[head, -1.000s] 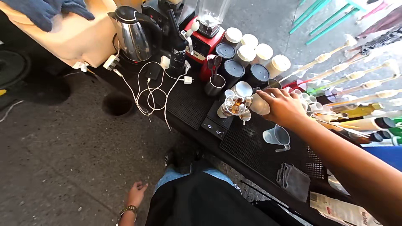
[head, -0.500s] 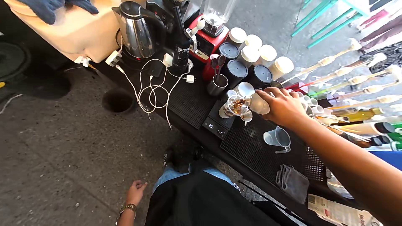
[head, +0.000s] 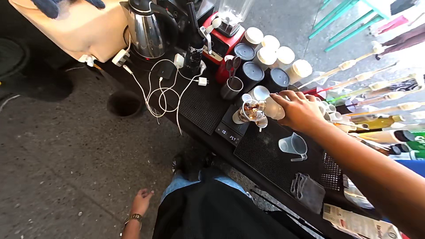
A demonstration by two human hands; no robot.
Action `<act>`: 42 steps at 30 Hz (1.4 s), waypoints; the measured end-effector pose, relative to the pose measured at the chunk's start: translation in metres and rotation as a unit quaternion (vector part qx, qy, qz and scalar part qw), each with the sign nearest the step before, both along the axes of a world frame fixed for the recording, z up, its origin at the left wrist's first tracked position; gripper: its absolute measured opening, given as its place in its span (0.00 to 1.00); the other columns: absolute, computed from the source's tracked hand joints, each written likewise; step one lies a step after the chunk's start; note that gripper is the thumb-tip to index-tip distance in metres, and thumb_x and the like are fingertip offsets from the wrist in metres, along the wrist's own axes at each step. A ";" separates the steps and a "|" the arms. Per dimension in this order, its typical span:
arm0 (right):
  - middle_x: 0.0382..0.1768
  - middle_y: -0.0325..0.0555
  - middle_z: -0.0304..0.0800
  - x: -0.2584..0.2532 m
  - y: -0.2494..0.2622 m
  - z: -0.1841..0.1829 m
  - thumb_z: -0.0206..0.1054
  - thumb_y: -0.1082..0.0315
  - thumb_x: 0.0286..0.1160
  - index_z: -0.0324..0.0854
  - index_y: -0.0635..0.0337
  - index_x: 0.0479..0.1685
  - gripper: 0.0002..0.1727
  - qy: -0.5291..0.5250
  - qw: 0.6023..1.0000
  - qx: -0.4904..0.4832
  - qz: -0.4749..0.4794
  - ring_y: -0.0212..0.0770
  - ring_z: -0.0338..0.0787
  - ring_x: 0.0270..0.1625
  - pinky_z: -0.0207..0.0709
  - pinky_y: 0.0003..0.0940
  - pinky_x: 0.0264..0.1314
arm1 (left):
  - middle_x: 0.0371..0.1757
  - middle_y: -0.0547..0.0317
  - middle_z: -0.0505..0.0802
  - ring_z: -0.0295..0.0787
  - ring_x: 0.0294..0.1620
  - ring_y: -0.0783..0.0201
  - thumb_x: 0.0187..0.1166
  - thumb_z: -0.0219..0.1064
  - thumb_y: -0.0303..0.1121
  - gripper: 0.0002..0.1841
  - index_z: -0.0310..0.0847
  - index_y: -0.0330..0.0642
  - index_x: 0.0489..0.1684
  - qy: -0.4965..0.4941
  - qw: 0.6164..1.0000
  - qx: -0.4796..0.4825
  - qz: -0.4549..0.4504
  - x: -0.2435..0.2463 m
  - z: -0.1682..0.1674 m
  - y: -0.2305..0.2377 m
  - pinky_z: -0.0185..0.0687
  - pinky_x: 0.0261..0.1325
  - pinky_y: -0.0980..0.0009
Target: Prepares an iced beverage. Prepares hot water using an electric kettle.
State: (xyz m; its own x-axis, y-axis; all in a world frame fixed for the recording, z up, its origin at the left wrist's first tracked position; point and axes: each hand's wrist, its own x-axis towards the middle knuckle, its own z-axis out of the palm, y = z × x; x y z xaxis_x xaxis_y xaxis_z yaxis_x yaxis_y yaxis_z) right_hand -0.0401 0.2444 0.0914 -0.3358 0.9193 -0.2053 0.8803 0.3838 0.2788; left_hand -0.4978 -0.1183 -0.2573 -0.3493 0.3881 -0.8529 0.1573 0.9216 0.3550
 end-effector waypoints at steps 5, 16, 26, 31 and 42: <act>0.76 0.60 0.78 -0.001 -0.002 0.000 0.91 0.62 0.45 0.74 0.43 0.84 0.52 -0.004 1.000 -0.003 0.005 0.70 0.78 0.73 0.70 0.74 0.64 | 0.69 0.34 0.87 0.83 0.72 0.41 0.82 0.72 0.36 0.28 0.72 0.30 0.77 -0.003 1.000 -0.003 -0.004 0.000 0.001 0.000 0.74 0.77 0.44; 0.76 0.60 0.79 -0.004 -0.006 0.007 0.94 0.65 0.40 0.74 0.42 0.83 0.55 -0.015 1.000 0.000 0.010 0.71 0.78 0.73 0.70 0.76 0.64 | 0.68 0.33 0.87 0.83 0.72 0.40 0.82 0.72 0.36 0.29 0.71 0.29 0.77 -0.009 1.000 -0.007 0.001 -0.001 0.000 0.003 0.73 0.76 0.44; 0.74 0.62 0.80 -0.004 -0.009 0.017 0.93 0.66 0.41 0.76 0.43 0.82 0.53 -0.019 1.000 0.003 0.021 0.73 0.79 0.72 0.70 0.78 0.61 | 0.67 0.32 0.87 0.84 0.71 0.39 0.81 0.72 0.36 0.28 0.72 0.28 0.76 -0.014 1.000 0.005 0.001 -0.003 -0.007 0.001 0.74 0.76 0.43; 0.75 0.59 0.79 -0.005 -0.008 0.025 0.91 0.65 0.44 0.75 0.41 0.83 0.52 -0.046 0.999 -0.001 0.017 0.72 0.78 0.73 0.71 0.77 0.61 | 0.70 0.30 0.85 0.82 0.72 0.38 0.82 0.71 0.35 0.29 0.70 0.28 0.78 -0.025 1.000 0.007 0.008 0.000 -0.012 0.000 0.74 0.76 0.43; 0.75 0.60 0.79 -0.007 -0.006 0.039 0.92 0.63 0.43 0.75 0.40 0.82 0.52 -0.089 0.996 0.000 0.021 0.71 0.79 0.73 0.69 0.76 0.64 | 0.68 0.30 0.86 0.83 0.71 0.38 0.82 0.72 0.35 0.28 0.72 0.28 0.76 -0.034 0.999 0.005 0.012 0.005 -0.027 0.000 0.74 0.75 0.43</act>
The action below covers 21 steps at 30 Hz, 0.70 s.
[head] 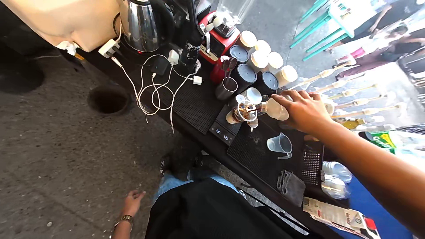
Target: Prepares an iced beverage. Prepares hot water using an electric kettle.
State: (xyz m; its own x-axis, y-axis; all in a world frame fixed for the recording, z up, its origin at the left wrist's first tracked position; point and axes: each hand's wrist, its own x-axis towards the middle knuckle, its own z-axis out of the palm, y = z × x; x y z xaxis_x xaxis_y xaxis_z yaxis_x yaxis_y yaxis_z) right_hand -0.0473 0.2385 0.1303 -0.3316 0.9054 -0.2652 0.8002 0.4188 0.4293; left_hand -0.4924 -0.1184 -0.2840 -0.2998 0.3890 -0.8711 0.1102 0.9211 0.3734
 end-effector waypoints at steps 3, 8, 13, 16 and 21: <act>0.75 0.60 0.79 -0.003 0.004 0.001 0.92 0.63 0.44 0.76 0.39 0.82 0.52 -0.014 1.000 0.000 0.006 0.71 0.79 0.72 0.70 0.76 0.63 | 0.68 0.31 0.87 0.84 0.70 0.39 0.82 0.72 0.35 0.28 0.71 0.28 0.76 -0.002 1.000 0.000 0.011 -0.001 -0.001 0.000 0.75 0.74 0.43; 0.75 0.58 0.79 -0.012 0.011 0.000 0.92 0.64 0.44 0.76 0.39 0.82 0.52 -0.035 0.999 -0.012 0.011 0.70 0.79 0.73 0.70 0.76 0.64 | 0.67 0.31 0.87 0.84 0.70 0.39 0.82 0.72 0.36 0.28 0.72 0.28 0.76 -0.004 1.000 0.003 0.021 -0.004 -0.004 -0.005 0.74 0.75 0.43; 0.76 0.58 0.79 -0.024 0.018 -0.006 0.93 0.66 0.40 0.76 0.39 0.83 0.54 -0.056 0.998 -0.027 0.018 0.70 0.78 0.73 0.70 0.76 0.64 | 0.68 0.31 0.86 0.83 0.71 0.39 0.82 0.72 0.35 0.28 0.72 0.28 0.76 -0.005 0.999 -0.002 0.037 -0.006 -0.005 -0.017 0.74 0.75 0.43; 0.75 0.57 0.80 -0.027 0.022 -0.011 0.93 0.65 0.39 0.76 0.38 0.82 0.54 -0.067 0.997 -0.030 0.026 0.69 0.79 0.73 0.71 0.75 0.63 | 0.68 0.32 0.87 0.84 0.71 0.39 0.82 0.72 0.37 0.28 0.73 0.28 0.75 -0.003 0.999 -0.005 0.038 -0.008 -0.004 -0.027 0.74 0.76 0.42; 0.75 0.55 0.80 -0.038 0.021 -0.017 0.91 0.67 0.41 0.75 0.36 0.83 0.54 -0.111 0.992 -0.039 0.034 0.66 0.79 0.72 0.70 0.72 0.65 | 0.68 0.33 0.87 0.83 0.73 0.38 0.82 0.71 0.38 0.28 0.74 0.30 0.76 0.003 0.999 -0.018 0.037 -0.010 -0.009 -0.039 0.72 0.77 0.41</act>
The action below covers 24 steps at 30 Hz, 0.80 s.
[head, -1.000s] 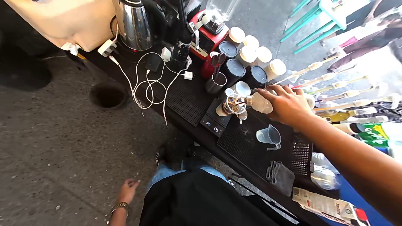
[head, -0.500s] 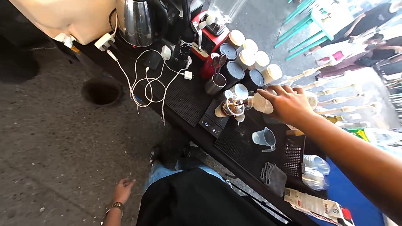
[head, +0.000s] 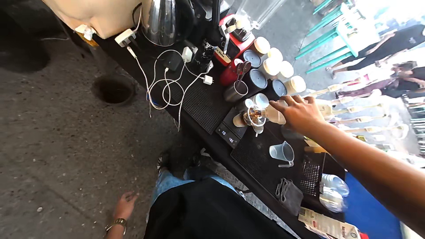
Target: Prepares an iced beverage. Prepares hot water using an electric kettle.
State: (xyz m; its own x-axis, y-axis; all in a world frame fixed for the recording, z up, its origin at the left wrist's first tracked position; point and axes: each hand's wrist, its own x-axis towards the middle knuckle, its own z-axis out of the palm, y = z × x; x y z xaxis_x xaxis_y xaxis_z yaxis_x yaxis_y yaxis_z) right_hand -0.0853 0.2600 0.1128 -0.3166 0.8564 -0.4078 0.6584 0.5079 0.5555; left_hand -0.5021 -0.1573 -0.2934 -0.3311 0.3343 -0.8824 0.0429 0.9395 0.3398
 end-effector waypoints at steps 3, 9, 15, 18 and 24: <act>0.74 0.55 0.81 -0.008 -0.004 -0.003 0.88 0.72 0.45 0.76 0.35 0.82 0.51 -0.004 1.000 0.000 0.009 0.66 0.80 0.73 0.70 0.72 0.66 | 0.69 0.34 0.87 0.83 0.73 0.39 0.82 0.71 0.39 0.28 0.73 0.30 0.76 -0.006 1.000 -0.005 0.009 -0.001 -0.003 -0.003 0.73 0.77 0.41; 0.72 0.57 0.81 -0.022 -0.009 -0.002 0.85 0.75 0.51 0.77 0.38 0.81 0.47 -0.031 0.999 0.015 0.032 0.67 0.81 0.70 0.70 0.72 0.65 | 0.68 0.34 0.88 0.82 0.73 0.39 0.83 0.70 0.40 0.29 0.72 0.30 0.77 -0.003 1.000 -0.002 0.015 -0.003 0.000 0.003 0.72 0.77 0.40; 0.71 0.61 0.81 -0.031 -0.020 -0.002 0.73 0.81 0.66 0.77 0.41 0.81 0.39 -0.061 0.995 0.027 0.069 0.69 0.80 0.71 0.71 0.71 0.65 | 0.68 0.35 0.88 0.83 0.73 0.40 0.82 0.71 0.38 0.28 0.73 0.30 0.76 0.000 1.000 0.010 0.022 -0.003 0.003 0.009 0.72 0.77 0.42; 0.71 0.63 0.80 -0.032 -0.028 -0.004 0.73 0.84 0.65 0.77 0.44 0.81 0.40 -0.067 0.994 0.023 0.082 0.70 0.78 0.73 0.69 0.72 0.67 | 0.69 0.34 0.87 0.83 0.73 0.40 0.82 0.71 0.36 0.28 0.72 0.30 0.77 -0.002 1.000 0.012 0.026 -0.005 0.003 0.007 0.72 0.77 0.42; 0.72 0.68 0.78 -0.025 -0.030 -0.006 0.72 0.86 0.64 0.75 0.48 0.82 0.41 -0.054 0.994 0.037 0.086 0.74 0.76 0.74 0.67 0.76 0.68 | 0.68 0.29 0.86 0.83 0.70 0.36 0.82 0.71 0.35 0.27 0.72 0.27 0.75 -0.002 0.999 0.021 0.030 -0.009 0.001 0.005 0.75 0.72 0.40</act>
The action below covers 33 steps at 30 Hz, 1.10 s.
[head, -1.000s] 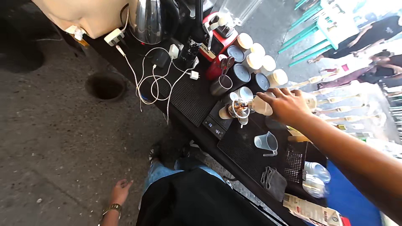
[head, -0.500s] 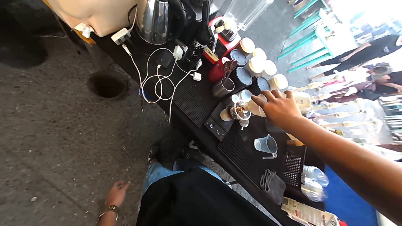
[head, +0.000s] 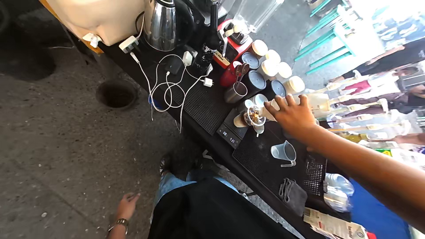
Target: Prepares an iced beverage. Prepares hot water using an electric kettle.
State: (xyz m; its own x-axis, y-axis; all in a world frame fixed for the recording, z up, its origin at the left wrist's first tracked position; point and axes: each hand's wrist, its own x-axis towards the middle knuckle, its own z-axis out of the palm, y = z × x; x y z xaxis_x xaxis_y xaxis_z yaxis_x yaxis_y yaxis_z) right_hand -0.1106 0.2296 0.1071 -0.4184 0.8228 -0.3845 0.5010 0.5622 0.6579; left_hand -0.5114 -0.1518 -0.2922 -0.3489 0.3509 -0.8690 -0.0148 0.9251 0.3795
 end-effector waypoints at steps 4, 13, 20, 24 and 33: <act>0.70 0.66 0.79 0.004 -0.007 -0.003 0.74 0.87 0.59 0.75 0.48 0.82 0.44 -0.004 1.000 0.011 0.007 0.72 0.77 0.73 0.68 0.74 0.68 | 0.67 0.29 0.86 0.83 0.71 0.36 0.82 0.72 0.35 0.27 0.74 0.27 0.74 0.012 1.000 -0.001 -0.009 -0.007 0.001 0.002 0.74 0.74 0.41; 0.68 0.65 0.81 0.013 -0.020 -0.012 0.72 0.87 0.63 0.76 0.42 0.82 0.43 0.037 0.998 0.053 -0.026 0.70 0.78 0.72 0.70 0.72 0.64 | 0.66 0.33 0.88 0.86 0.68 0.40 0.82 0.71 0.35 0.25 0.75 0.29 0.73 0.037 0.997 0.058 -0.032 -0.008 0.022 0.037 0.77 0.72 0.42; 0.76 0.66 0.77 0.036 -0.033 -0.013 0.85 0.74 0.53 0.75 0.39 0.84 0.48 0.233 0.951 0.073 -0.191 0.78 0.75 0.74 0.64 0.83 0.63 | 0.69 0.33 0.86 0.86 0.69 0.42 0.78 0.73 0.33 0.22 0.81 0.30 0.67 0.110 0.955 0.238 -0.139 0.019 0.098 0.123 0.79 0.73 0.46; 0.75 0.61 0.78 0.074 -0.055 -0.038 0.94 0.58 0.42 0.71 0.43 0.86 0.57 0.467 0.823 0.078 -0.312 0.73 0.80 0.69 0.72 0.82 0.54 | 0.62 0.40 0.90 0.89 0.62 0.49 0.70 0.76 0.35 0.21 0.87 0.31 0.58 0.133 0.873 0.432 -0.184 0.068 0.167 0.179 0.83 0.70 0.53; 0.62 0.54 0.87 0.052 -0.160 -0.070 0.95 0.56 0.29 0.59 0.62 0.82 0.67 0.867 0.286 -0.042 -0.406 0.47 0.93 0.60 0.93 0.46 0.59 | 0.85 0.46 0.75 0.72 0.85 0.51 0.41 0.86 0.68 0.68 0.62 0.35 0.88 0.016 0.737 0.501 -0.454 0.280 0.300 0.233 0.62 0.88 0.46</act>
